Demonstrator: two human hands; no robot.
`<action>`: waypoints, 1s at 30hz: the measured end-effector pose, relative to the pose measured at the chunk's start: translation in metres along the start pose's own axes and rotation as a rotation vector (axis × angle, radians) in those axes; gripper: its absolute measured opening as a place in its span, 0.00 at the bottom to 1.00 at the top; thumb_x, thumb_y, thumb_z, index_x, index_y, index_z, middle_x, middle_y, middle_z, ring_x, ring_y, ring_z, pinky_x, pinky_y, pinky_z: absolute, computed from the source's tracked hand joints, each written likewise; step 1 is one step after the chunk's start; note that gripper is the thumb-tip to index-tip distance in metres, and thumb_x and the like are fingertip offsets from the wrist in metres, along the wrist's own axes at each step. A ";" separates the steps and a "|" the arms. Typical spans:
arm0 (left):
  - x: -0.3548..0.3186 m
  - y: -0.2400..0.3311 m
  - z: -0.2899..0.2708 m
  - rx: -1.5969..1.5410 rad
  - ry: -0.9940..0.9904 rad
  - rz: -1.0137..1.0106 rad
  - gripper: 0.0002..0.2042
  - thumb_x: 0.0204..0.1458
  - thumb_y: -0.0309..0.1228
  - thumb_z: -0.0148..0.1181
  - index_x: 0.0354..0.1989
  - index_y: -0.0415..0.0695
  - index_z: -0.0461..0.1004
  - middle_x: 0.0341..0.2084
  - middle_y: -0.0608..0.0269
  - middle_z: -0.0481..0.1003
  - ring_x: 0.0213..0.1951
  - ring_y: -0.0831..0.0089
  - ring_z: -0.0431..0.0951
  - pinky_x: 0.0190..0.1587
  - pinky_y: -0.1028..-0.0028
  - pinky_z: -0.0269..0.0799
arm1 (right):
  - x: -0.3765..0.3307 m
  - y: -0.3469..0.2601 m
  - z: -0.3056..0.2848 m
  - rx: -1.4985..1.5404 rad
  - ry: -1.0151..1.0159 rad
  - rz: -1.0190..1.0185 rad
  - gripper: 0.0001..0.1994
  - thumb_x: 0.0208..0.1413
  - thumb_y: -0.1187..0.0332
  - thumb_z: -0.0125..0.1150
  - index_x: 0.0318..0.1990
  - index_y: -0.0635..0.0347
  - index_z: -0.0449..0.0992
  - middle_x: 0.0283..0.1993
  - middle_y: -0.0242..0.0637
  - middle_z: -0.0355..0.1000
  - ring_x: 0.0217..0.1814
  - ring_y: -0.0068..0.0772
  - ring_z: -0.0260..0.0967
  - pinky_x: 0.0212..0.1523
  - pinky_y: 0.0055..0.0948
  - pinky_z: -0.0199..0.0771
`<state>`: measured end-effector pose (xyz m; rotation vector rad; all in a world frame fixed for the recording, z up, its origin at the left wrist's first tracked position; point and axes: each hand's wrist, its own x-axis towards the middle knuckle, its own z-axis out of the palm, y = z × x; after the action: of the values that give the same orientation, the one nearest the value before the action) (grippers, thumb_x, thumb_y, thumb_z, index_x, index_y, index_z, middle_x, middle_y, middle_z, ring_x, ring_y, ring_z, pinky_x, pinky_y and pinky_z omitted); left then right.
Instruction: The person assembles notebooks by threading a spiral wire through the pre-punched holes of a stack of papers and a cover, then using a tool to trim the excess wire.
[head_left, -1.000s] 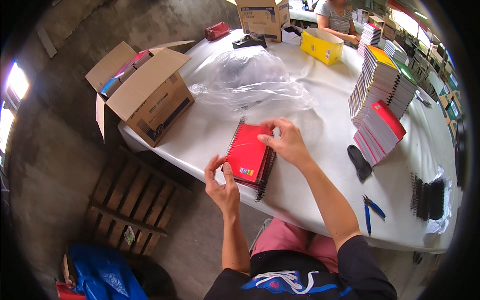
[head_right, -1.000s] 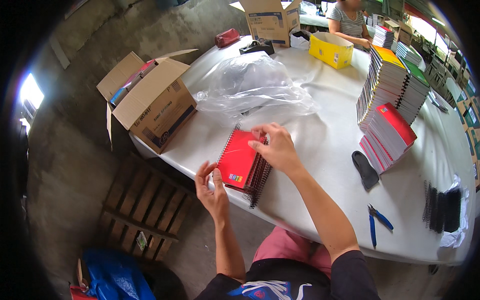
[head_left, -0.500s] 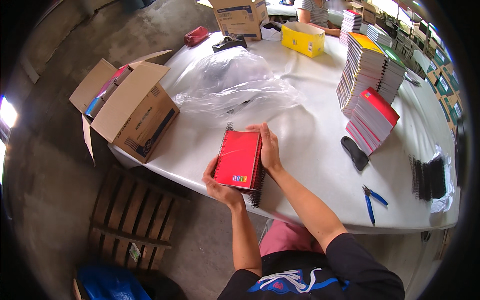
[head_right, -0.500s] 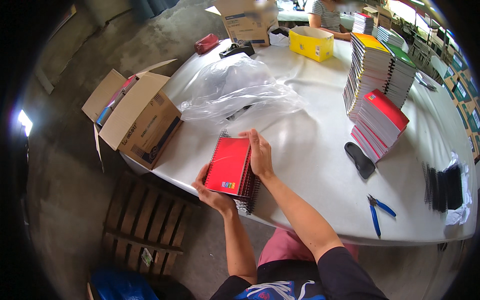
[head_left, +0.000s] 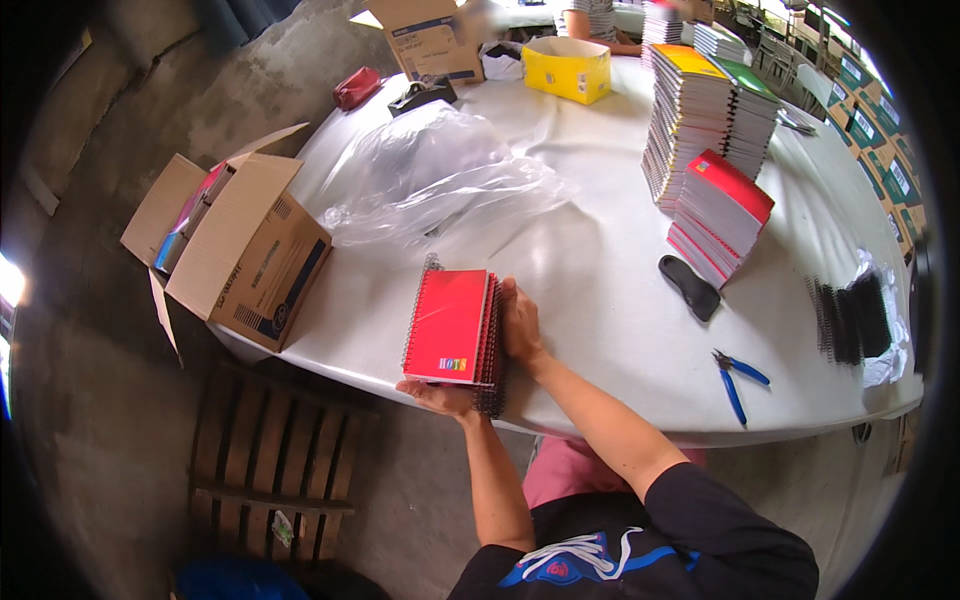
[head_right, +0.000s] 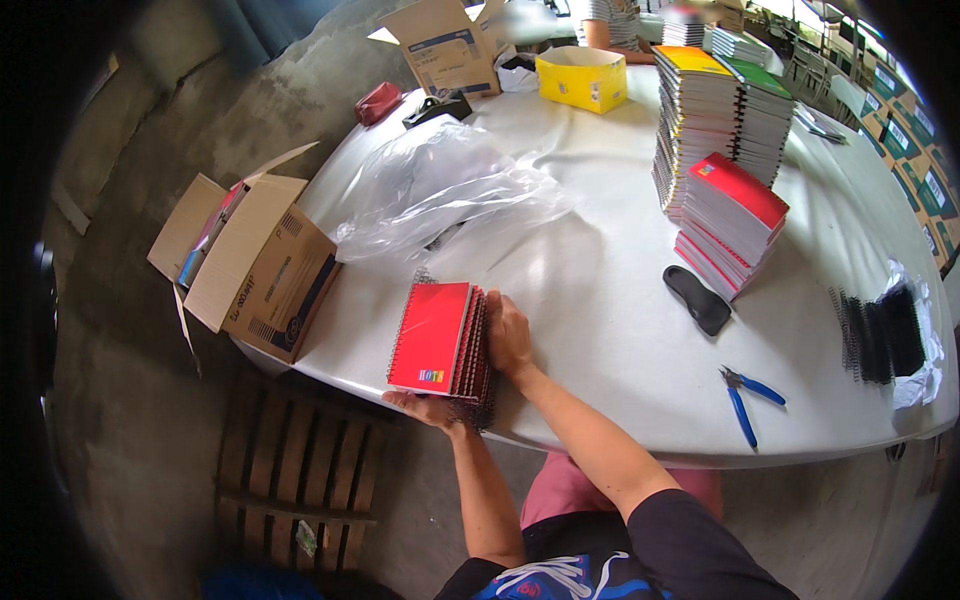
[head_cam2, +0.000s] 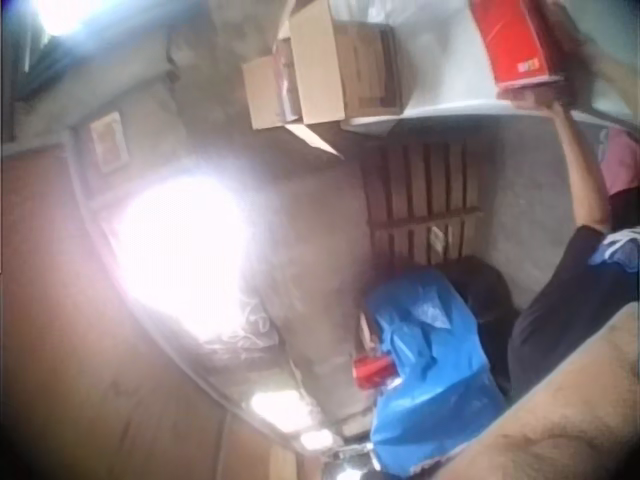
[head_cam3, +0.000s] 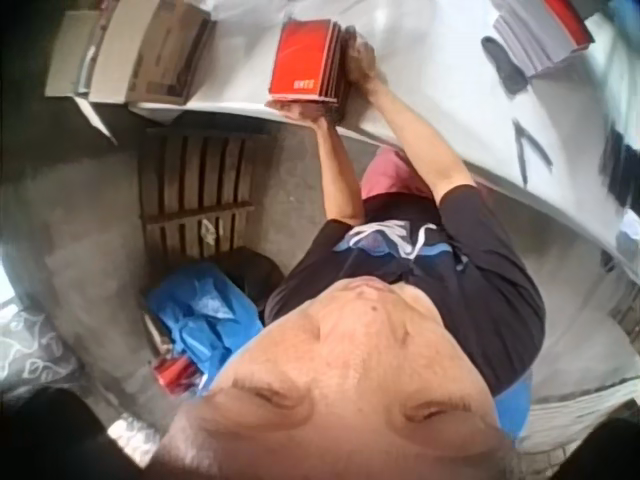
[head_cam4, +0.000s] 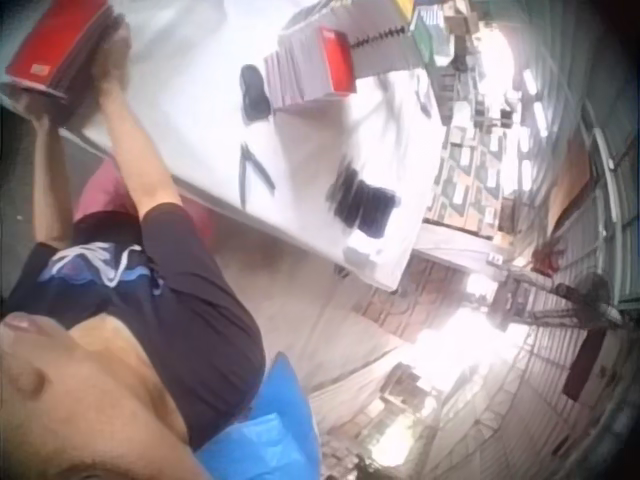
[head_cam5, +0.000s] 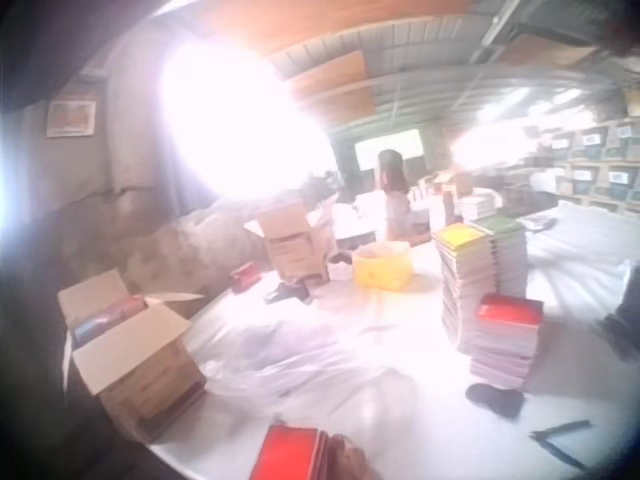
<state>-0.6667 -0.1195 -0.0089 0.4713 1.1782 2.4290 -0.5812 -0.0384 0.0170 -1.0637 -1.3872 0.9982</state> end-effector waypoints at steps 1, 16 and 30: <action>0.003 -0.001 -0.004 -0.045 -0.029 -0.013 0.37 0.58 0.60 0.30 0.52 0.32 0.61 0.50 0.50 0.64 0.49 0.63 0.68 0.56 0.62 0.63 | -0.001 0.001 -0.003 -0.011 -0.019 0.016 0.36 0.62 0.40 0.25 0.35 0.68 0.70 0.36 0.59 0.69 0.41 0.58 0.66 0.46 0.42 0.63; 0.017 0.000 -0.018 0.040 -0.115 0.126 0.31 0.61 0.56 0.29 0.50 0.38 0.65 0.47 0.55 0.67 0.47 0.68 0.67 0.56 0.61 0.60 | 0.014 -0.004 -0.043 -0.042 0.106 -0.287 0.16 0.55 0.58 0.56 0.43 0.62 0.68 0.47 0.48 0.66 0.53 0.51 0.61 0.57 0.42 0.58; -0.020 0.113 0.022 0.497 0.065 0.901 0.14 0.61 0.35 0.46 0.48 0.38 0.65 0.47 0.58 0.66 0.49 0.70 0.69 0.49 0.72 0.65 | 0.125 -0.087 -0.449 -0.633 -0.041 0.342 0.28 0.37 0.50 0.74 0.40 0.63 0.77 0.34 0.36 0.74 0.39 0.35 0.71 0.37 0.39 0.72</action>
<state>-0.6620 -0.1788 0.0916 1.3177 1.9140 2.8220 -0.1433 0.0653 0.1667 -1.8023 -1.6365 0.8314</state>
